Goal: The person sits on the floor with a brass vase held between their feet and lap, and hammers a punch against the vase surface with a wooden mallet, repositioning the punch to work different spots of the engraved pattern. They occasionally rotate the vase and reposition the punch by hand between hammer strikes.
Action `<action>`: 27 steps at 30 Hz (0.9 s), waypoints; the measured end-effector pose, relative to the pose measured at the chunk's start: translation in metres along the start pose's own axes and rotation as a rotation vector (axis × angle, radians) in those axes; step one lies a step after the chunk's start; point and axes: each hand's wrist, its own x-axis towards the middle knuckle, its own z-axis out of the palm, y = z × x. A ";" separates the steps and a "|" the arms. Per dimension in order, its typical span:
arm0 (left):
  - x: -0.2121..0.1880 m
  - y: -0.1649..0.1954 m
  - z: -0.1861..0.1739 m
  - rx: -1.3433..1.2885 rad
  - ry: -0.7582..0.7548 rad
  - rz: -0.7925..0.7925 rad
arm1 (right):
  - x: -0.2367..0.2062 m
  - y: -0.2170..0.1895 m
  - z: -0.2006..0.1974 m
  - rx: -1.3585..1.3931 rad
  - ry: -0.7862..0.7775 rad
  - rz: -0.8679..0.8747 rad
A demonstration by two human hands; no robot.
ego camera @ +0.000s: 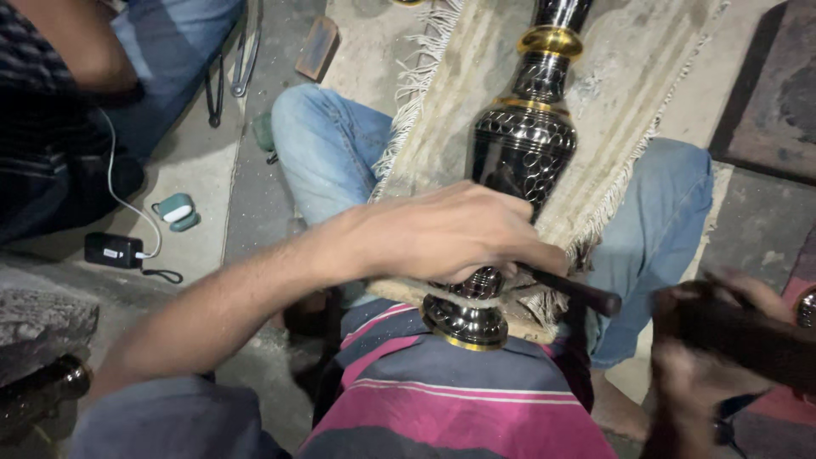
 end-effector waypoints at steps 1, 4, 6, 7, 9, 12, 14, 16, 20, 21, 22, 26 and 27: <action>-0.001 0.001 0.002 0.025 0.038 -0.001 | 0.001 0.001 -0.001 0.107 -0.022 0.027; -0.005 0.006 0.012 0.096 0.153 -0.028 | 0.013 0.006 -0.014 0.047 -0.127 0.113; -0.011 0.010 0.018 0.148 0.236 -0.071 | 0.024 0.005 -0.021 0.132 -0.144 0.175; -0.013 0.012 0.022 0.126 0.276 -0.089 | 0.031 0.003 -0.024 0.104 -0.173 0.130; -0.016 0.015 0.027 0.098 0.357 -0.116 | 0.057 0.003 -0.033 -0.169 -0.295 -0.167; -0.022 0.022 0.040 0.101 0.484 -0.182 | 0.091 -0.005 -0.035 -0.305 -0.401 -0.316; -0.026 0.023 0.047 0.094 0.551 -0.196 | 0.111 -0.021 -0.032 -0.342 -0.474 -0.347; -0.027 0.027 0.059 0.099 0.649 -0.236 | 0.130 -0.047 -0.028 -0.393 -0.552 -0.396; -0.021 0.034 0.085 0.133 0.879 -0.361 | 0.178 -0.124 -0.006 -0.537 -0.678 -0.525; -0.018 0.037 0.090 0.137 0.940 -0.397 | 0.186 -0.145 -0.002 -0.460 -0.679 -0.459; -0.017 0.041 0.098 0.113 0.991 -0.443 | 0.192 -0.164 0.001 -0.382 -0.676 -0.395; -0.011 0.042 0.109 0.112 1.096 -0.531 | 0.208 -0.187 0.005 -0.379 -0.723 -0.546; -0.011 0.043 0.111 0.129 1.112 -0.551 | 0.210 -0.181 0.003 -0.432 -0.750 -0.620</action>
